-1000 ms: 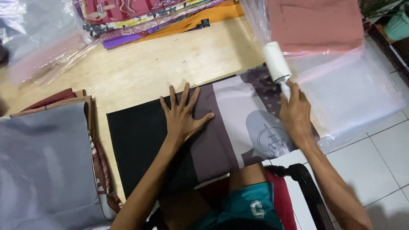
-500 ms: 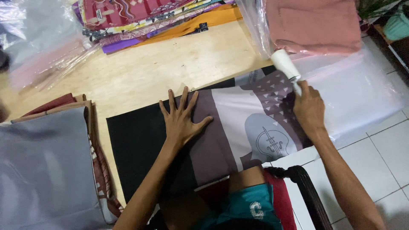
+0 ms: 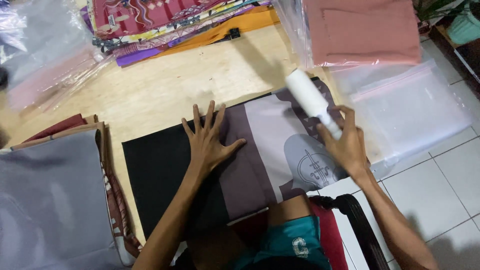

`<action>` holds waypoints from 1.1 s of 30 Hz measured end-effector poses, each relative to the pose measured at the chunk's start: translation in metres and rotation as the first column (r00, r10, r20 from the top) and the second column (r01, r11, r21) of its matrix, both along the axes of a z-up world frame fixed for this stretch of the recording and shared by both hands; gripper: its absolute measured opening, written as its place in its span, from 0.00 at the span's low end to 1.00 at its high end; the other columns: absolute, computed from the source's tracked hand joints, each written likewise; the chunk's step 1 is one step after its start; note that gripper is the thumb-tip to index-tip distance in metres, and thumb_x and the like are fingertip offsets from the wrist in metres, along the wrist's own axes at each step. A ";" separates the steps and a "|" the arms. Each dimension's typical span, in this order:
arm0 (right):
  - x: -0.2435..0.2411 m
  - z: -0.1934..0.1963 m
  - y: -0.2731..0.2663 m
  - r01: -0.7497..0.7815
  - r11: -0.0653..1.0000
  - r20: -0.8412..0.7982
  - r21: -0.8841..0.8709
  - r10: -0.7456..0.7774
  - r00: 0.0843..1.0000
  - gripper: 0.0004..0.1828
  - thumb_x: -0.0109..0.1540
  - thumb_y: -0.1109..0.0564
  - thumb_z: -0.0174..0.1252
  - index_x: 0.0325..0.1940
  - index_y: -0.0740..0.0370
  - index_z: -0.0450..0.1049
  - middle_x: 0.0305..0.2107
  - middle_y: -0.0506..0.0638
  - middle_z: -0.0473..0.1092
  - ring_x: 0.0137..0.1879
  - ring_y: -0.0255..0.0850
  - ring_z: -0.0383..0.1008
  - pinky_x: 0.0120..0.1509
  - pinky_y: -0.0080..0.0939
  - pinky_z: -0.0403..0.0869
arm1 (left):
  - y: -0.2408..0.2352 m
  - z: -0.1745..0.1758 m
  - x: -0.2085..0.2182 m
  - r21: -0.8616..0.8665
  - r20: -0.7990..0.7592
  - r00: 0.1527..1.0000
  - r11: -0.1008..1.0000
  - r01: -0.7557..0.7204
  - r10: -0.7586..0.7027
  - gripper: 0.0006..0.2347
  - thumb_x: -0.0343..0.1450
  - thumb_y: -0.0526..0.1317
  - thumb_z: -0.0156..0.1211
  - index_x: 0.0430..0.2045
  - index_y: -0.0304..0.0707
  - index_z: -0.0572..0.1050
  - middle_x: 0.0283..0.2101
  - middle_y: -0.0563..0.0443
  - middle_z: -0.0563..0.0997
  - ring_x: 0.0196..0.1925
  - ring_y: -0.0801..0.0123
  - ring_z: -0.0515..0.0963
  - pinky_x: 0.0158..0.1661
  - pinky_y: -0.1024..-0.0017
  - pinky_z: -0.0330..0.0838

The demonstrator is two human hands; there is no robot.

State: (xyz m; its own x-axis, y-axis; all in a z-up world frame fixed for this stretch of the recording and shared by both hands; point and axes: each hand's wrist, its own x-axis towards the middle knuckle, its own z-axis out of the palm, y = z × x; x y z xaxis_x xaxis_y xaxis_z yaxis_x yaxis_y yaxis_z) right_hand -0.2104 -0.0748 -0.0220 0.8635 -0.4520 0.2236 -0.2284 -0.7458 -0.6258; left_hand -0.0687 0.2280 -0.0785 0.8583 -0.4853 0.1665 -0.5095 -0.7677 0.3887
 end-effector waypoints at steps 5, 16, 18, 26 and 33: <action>0.062 -0.067 -0.081 0.074 0.995 0.228 -0.071 -0.056 0.972 0.12 0.66 0.54 0.71 0.36 0.64 0.79 0.23 0.64 0.73 0.35 0.61 0.79 0.36 0.50 0.71 | -0.014 -0.011 0.028 -0.040 0.042 0.994 0.994 0.101 -0.100 0.41 0.65 0.69 0.60 0.71 0.49 0.61 0.68 0.44 0.65 0.74 0.38 0.53 0.67 0.28 0.43; 0.135 -0.052 -0.099 -0.473 0.854 0.221 -0.217 0.515 0.828 0.11 0.57 0.66 0.65 0.44 0.69 0.79 0.45 0.64 0.76 0.51 0.70 0.73 0.58 0.64 0.70 | -0.114 -0.066 0.083 0.023 0.139 0.967 0.976 0.215 -0.216 0.10 0.70 0.50 0.57 0.36 0.52 0.66 0.40 0.58 0.62 0.47 0.57 0.69 0.44 0.52 0.69; 0.139 -0.062 -0.107 -0.469 0.856 0.242 -0.217 0.513 0.823 0.08 0.59 0.65 0.66 0.42 0.69 0.79 0.44 0.61 0.76 0.51 0.66 0.74 0.59 0.60 0.70 | -0.111 -0.045 0.073 -0.015 0.040 0.973 0.973 0.228 -0.228 0.08 0.70 0.46 0.56 0.36 0.52 0.63 0.38 0.56 0.64 0.47 0.56 0.71 0.46 0.50 0.69; 0.142 -0.078 -0.122 -0.505 0.853 0.272 -0.132 0.521 0.809 0.03 0.63 0.66 0.65 0.41 0.69 0.80 0.45 0.60 0.72 0.51 0.61 0.72 0.59 0.57 0.70 | -0.093 -0.005 0.059 -0.131 -0.110 0.945 0.947 0.293 -0.308 0.12 0.71 0.42 0.57 0.43 0.55 0.61 0.37 0.53 0.74 0.43 0.55 0.78 0.45 0.52 0.68; 0.127 -0.060 -0.125 -0.510 0.860 0.298 -0.034 0.495 0.816 0.05 0.66 0.68 0.60 0.36 0.67 0.78 0.30 0.57 0.75 0.39 0.52 0.75 0.49 0.50 0.71 | -0.066 -0.004 0.062 -0.179 -0.102 0.943 0.939 0.295 -0.316 0.11 0.71 0.38 0.61 0.43 0.51 0.65 0.38 0.48 0.75 0.44 0.46 0.80 0.43 0.48 0.74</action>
